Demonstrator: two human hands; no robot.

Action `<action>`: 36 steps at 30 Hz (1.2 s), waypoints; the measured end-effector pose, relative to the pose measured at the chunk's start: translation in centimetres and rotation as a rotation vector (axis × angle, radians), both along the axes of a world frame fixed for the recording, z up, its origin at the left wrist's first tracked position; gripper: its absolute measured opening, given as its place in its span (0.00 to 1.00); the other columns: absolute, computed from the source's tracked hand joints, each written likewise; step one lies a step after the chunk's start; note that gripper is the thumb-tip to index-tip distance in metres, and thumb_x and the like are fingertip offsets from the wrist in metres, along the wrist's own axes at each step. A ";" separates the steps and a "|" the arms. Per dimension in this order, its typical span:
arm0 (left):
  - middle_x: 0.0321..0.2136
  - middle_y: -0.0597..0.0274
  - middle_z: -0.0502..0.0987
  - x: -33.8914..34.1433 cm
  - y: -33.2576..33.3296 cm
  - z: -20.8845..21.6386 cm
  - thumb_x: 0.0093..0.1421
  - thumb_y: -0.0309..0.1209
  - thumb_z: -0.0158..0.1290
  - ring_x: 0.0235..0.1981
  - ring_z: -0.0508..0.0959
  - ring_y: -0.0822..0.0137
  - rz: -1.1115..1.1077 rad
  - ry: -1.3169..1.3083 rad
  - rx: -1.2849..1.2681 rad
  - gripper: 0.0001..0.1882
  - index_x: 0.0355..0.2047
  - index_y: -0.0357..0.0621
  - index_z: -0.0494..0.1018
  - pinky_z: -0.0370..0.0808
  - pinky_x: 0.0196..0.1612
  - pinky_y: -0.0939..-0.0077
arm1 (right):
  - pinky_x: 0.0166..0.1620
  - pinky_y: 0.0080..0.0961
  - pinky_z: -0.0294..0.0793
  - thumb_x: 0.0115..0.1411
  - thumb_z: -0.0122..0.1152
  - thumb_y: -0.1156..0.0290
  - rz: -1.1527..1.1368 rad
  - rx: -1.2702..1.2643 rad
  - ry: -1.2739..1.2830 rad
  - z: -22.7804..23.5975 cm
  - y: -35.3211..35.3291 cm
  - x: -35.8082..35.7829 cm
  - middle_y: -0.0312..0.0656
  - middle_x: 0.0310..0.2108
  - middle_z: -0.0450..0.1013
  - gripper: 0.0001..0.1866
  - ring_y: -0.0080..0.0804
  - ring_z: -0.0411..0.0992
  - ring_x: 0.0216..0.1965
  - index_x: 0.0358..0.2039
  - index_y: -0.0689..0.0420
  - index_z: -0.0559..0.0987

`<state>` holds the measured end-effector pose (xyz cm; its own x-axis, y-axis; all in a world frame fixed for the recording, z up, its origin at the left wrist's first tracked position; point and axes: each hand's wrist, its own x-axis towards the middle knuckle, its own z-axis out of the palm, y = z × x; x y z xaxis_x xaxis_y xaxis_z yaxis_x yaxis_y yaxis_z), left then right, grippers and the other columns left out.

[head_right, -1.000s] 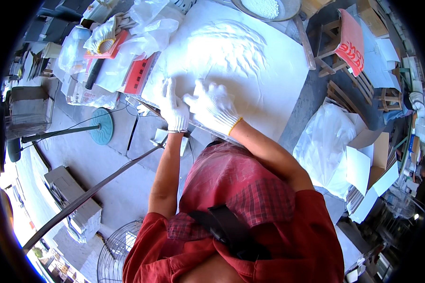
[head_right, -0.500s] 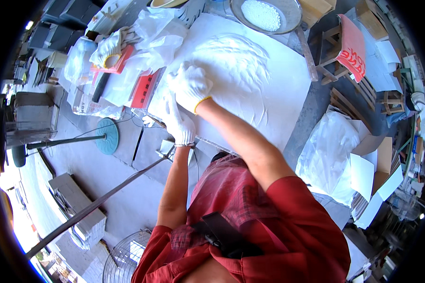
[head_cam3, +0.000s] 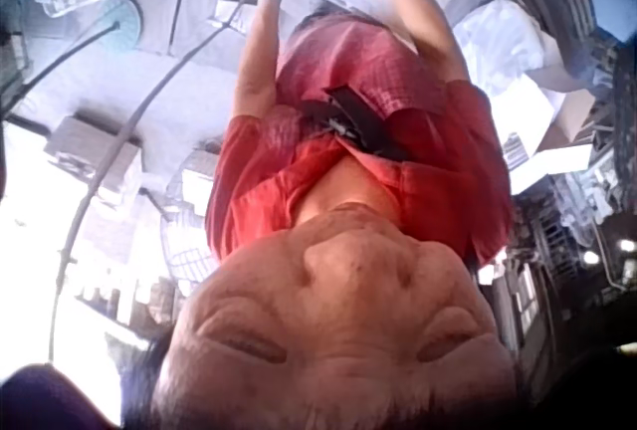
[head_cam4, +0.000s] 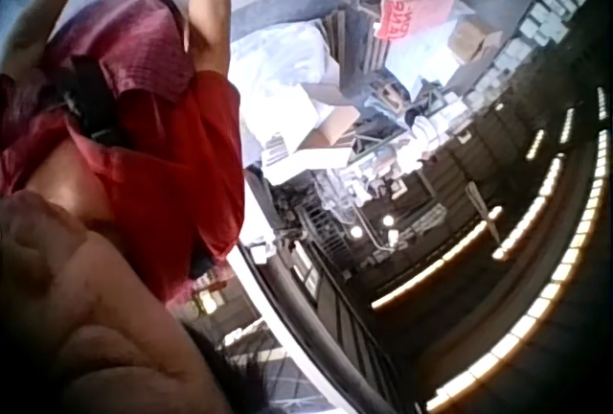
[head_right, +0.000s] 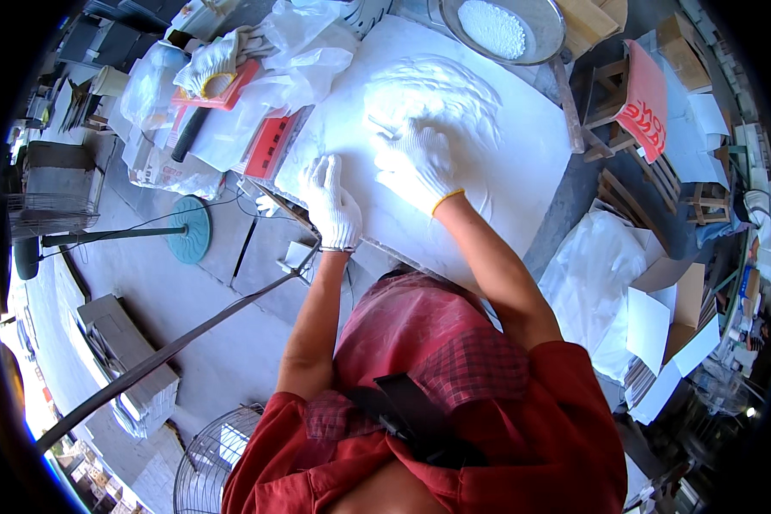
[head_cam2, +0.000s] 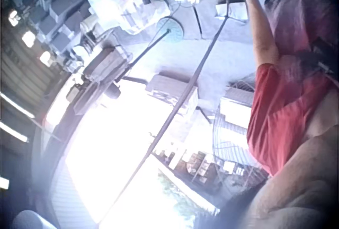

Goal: The person sifts a white granular substance from a metal sieve into a bowl using both hands. They repeatedly shake the sieve to pass the powder through the mesh, then pour the collected powder from the bowl back into the sieve to continue the process.

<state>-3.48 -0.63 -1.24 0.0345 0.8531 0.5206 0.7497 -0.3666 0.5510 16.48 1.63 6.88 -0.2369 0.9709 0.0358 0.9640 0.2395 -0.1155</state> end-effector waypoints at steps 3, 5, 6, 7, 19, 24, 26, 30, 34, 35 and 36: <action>0.56 0.44 0.78 0.2 -0.1 0.0 0.52 0.12 0.49 0.63 0.72 0.37 0.000 -0.002 0.023 0.33 0.60 0.40 0.79 0.68 0.68 0.44 | 0.42 0.53 0.77 0.54 0.73 0.57 0.242 0.326 0.207 0.5 -1.7 2.2 0.49 0.46 0.75 0.26 0.51 0.77 0.41 0.56 0.38 0.83; 0.55 0.45 0.79 -0.1 -0.3 -0.2 0.52 0.12 0.49 0.62 0.73 0.38 0.006 -0.006 0.016 0.32 0.58 0.40 0.79 0.68 0.67 0.44 | 0.45 0.54 0.77 0.54 0.74 0.59 0.261 0.074 0.177 3.3 -6.1 2.0 0.48 0.46 0.74 0.26 0.48 0.77 0.44 0.55 0.40 0.84; 0.55 0.45 0.79 -0.1 -0.2 -0.1 0.52 0.12 0.49 0.61 0.74 0.38 -0.005 -0.017 0.013 0.31 0.57 0.40 0.80 0.69 0.67 0.44 | 0.46 0.54 0.77 0.54 0.74 0.59 0.303 0.003 0.200 3.6 -8.4 2.6 0.47 0.47 0.74 0.26 0.48 0.77 0.45 0.56 0.40 0.84; 0.54 0.44 0.79 0.0 -0.1 0.0 0.52 0.12 0.49 0.61 0.74 0.38 -0.007 -0.023 0.019 0.31 0.57 0.40 0.80 0.69 0.66 0.44 | 0.47 0.54 0.77 0.54 0.74 0.60 0.348 -0.068 0.225 3.8 -10.1 3.4 0.47 0.47 0.74 0.26 0.47 0.77 0.46 0.56 0.40 0.83; 0.51 0.47 0.80 0.2 0.4 0.9 0.52 0.14 0.50 0.57 0.76 0.42 -0.080 0.042 0.057 0.26 0.52 0.37 0.80 0.69 0.62 0.40 | 0.49 0.54 0.76 0.60 0.69 0.54 -0.041 0.243 0.041 -2.2 0.1 4.6 0.51 0.58 0.72 0.25 0.51 0.77 0.50 0.59 0.33 0.82; 0.52 0.49 0.80 0.1 0.4 0.6 0.51 0.15 0.51 0.57 0.75 0.41 -0.074 0.061 0.057 0.27 0.53 0.39 0.80 0.69 0.64 0.42 | 0.51 0.59 0.74 0.61 0.69 0.51 -0.032 0.120 0.141 -3.4 -3.4 4.7 0.54 0.62 0.67 0.25 0.57 0.76 0.52 0.60 0.33 0.81; 0.52 0.50 0.80 0.0 0.3 0.4 0.51 0.15 0.51 0.57 0.75 0.41 -0.065 0.045 0.062 0.26 0.52 0.39 0.80 0.69 0.64 0.43 | 0.50 0.56 0.75 0.59 0.70 0.51 -0.019 0.132 0.172 -4.1 -5.1 4.2 0.53 0.61 0.68 0.26 0.55 0.77 0.51 0.59 0.33 0.82; 0.52 0.50 0.80 -0.1 0.1 0.0 0.51 0.15 0.51 0.58 0.74 0.40 -0.075 0.023 0.083 0.26 0.52 0.39 0.80 0.69 0.64 0.42 | 0.48 0.50 0.77 0.55 0.74 0.53 -0.024 0.242 0.050 -2.1 -4.3 3.7 0.46 0.54 0.74 0.25 0.50 0.77 0.47 0.55 0.36 0.84; 0.52 0.49 0.80 0.2 0.5 0.3 0.52 0.16 0.51 0.58 0.74 0.41 -0.092 0.019 0.087 0.25 0.51 0.38 0.80 0.69 0.64 0.42 | 0.48 0.51 0.76 0.56 0.73 0.53 -0.055 0.259 0.192 -2.7 -0.8 4.8 0.45 0.54 0.73 0.27 0.52 0.76 0.45 0.58 0.35 0.83; 0.52 0.49 0.80 0.3 0.6 0.3 0.52 0.16 0.51 0.58 0.74 0.41 -0.093 0.027 0.083 0.25 0.51 0.38 0.81 0.68 0.65 0.42 | 0.47 0.50 0.76 0.56 0.72 0.53 -0.011 0.232 0.163 -2.7 -1.0 5.5 0.46 0.53 0.75 0.26 0.50 0.77 0.45 0.56 0.36 0.84; 0.51 0.49 0.80 0.2 0.5 0.4 0.52 0.16 0.52 0.58 0.74 0.41 -0.080 0.048 0.067 0.25 0.51 0.38 0.81 0.69 0.64 0.42 | 0.47 0.50 0.76 0.56 0.72 0.53 0.046 0.197 0.139 -2.1 -1.5 5.7 0.47 0.51 0.76 0.25 0.48 0.78 0.44 0.55 0.37 0.84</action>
<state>-3.30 -0.13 -0.85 0.1271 0.8102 0.5723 0.7415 -0.4608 0.4877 22.16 0.09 4.79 -0.2601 0.9302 0.2591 0.9298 0.3137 -0.1926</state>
